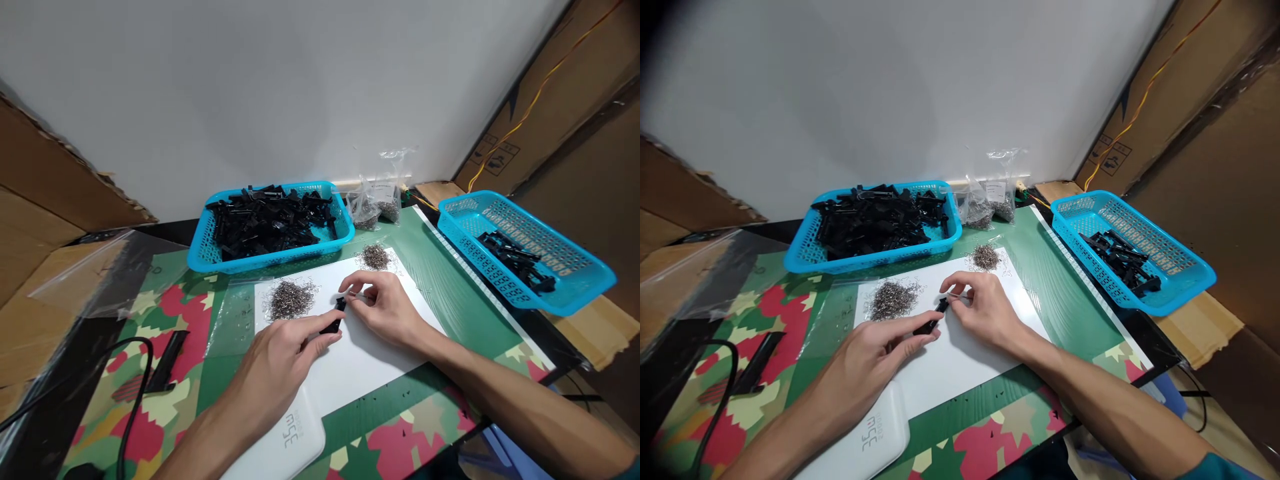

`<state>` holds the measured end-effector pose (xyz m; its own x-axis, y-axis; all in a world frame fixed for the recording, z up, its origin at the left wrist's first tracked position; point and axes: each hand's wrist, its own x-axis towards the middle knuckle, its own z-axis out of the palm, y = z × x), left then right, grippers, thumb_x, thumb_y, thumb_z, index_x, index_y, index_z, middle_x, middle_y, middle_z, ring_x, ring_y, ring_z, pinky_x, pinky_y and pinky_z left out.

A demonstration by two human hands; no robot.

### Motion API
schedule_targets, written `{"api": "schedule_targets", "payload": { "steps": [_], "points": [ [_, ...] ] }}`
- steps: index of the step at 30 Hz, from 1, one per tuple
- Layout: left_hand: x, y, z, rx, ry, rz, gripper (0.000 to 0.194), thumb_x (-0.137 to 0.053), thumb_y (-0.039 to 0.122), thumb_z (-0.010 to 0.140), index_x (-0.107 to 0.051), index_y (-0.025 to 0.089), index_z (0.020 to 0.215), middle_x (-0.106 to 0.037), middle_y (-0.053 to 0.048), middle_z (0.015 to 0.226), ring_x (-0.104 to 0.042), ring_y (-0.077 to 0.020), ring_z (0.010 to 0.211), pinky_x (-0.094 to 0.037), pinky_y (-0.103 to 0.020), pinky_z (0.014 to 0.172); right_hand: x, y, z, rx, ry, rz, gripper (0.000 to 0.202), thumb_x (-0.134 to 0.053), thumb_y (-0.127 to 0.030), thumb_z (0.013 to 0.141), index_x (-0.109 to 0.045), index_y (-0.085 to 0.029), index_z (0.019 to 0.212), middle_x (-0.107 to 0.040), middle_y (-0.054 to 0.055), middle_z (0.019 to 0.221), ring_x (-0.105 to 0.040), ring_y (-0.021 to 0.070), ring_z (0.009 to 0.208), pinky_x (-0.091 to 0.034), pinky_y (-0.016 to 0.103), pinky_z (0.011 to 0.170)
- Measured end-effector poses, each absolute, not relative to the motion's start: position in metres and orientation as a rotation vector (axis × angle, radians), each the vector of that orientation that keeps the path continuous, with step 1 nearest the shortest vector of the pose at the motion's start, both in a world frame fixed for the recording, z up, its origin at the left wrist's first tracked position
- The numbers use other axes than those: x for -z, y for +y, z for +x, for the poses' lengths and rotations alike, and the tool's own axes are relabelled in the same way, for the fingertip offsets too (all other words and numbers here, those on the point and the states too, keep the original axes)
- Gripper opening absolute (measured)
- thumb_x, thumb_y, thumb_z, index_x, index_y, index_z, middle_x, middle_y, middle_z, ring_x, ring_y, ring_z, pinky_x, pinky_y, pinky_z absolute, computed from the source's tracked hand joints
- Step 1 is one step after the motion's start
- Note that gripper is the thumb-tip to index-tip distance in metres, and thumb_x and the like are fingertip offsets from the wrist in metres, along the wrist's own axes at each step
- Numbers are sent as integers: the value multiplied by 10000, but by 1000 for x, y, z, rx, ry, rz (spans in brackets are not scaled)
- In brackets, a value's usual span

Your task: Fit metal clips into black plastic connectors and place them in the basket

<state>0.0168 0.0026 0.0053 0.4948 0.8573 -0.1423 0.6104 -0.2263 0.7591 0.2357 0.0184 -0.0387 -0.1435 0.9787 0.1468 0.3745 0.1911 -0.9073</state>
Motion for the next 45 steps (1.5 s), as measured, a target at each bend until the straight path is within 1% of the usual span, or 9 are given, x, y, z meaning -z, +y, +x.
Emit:
{"api": "schedule_targets", "payload": {
  "steps": [4,9,11,15,19,28,32,39,45],
  "points": [
    [-8,2,17,-397,1206,1948,351,-589,346,1051,-761,345,1357,-861,5,1041,-783,-208,882,-535,-288,761,39,17,234,-918,-1683,-1322,172,-654,-87,864,-756,-198,947,-704,-11,802,-543,105,590,-436,262,632],
    [-7,1,17,-380,1206,1944,380,-546,380,1066,-767,279,1358,-809,5,776,-657,-169,640,-498,-273,643,36,16,233,-944,-1678,-1318,168,-642,-89,859,-740,-201,937,-687,-15,794,-543,105,582,-423,255,606],
    [-6,1,17,-370,1213,1933,390,-546,384,1065,-759,268,1370,-782,12,739,-625,-159,606,-477,-265,613,34,15,234,-949,-1688,-1307,171,-633,-78,847,-730,-201,915,-686,-13,797,-554,109,599,-421,252,600],
    [-3,2,17,-387,1199,1862,384,-532,369,1070,-753,291,1374,-795,15,820,-675,-160,676,-490,-259,659,33,15,234,-943,-1728,-1310,180,-622,-61,826,-718,-201,884,-694,-11,807,-555,110,603,-412,250,585],
    [-3,2,16,-403,1212,1814,389,-520,379,1072,-761,283,1363,-764,23,744,-682,-162,666,-484,-258,668,33,15,234,-942,-1737,-1319,199,-626,-56,815,-721,-204,907,-698,-11,790,-563,117,596,-423,255,586],
    [-1,3,14,-374,1216,1812,396,-518,397,1071,-757,280,1365,-765,20,743,-676,-163,669,-480,-266,671,30,16,234,-954,-1745,-1318,228,-627,-40,816,-723,-206,940,-686,-15,780,-563,115,591,-422,251,590],
    [1,4,14,-369,1208,1817,403,-508,397,1074,-748,284,1378,-797,8,809,-694,-163,686,-501,-271,689,28,17,236,-974,-1758,-1318,272,-625,-21,804,-729,-211,969,-662,-21,766,-555,120,611,-427,258,619],
    [-2,5,14,-359,1216,1852,425,-498,380,1057,-767,249,1359,-781,-8,728,-706,-186,683,-521,-282,672,27,20,239,-975,-1771,-1339,295,-621,-12,792,-739,-208,978,-666,-24,779,-519,112,599,-399,256,610],
    [4,6,12,-340,1166,1893,435,-484,370,1063,-742,264,1397,-832,-34,905,-658,-156,623,-540,-296,689,24,21,243,-951,-1831,-1338,313,-630,-16,777,-744,-208,996,-677,-28,790,-533,111,596,-400,254,612]
  ]
}}
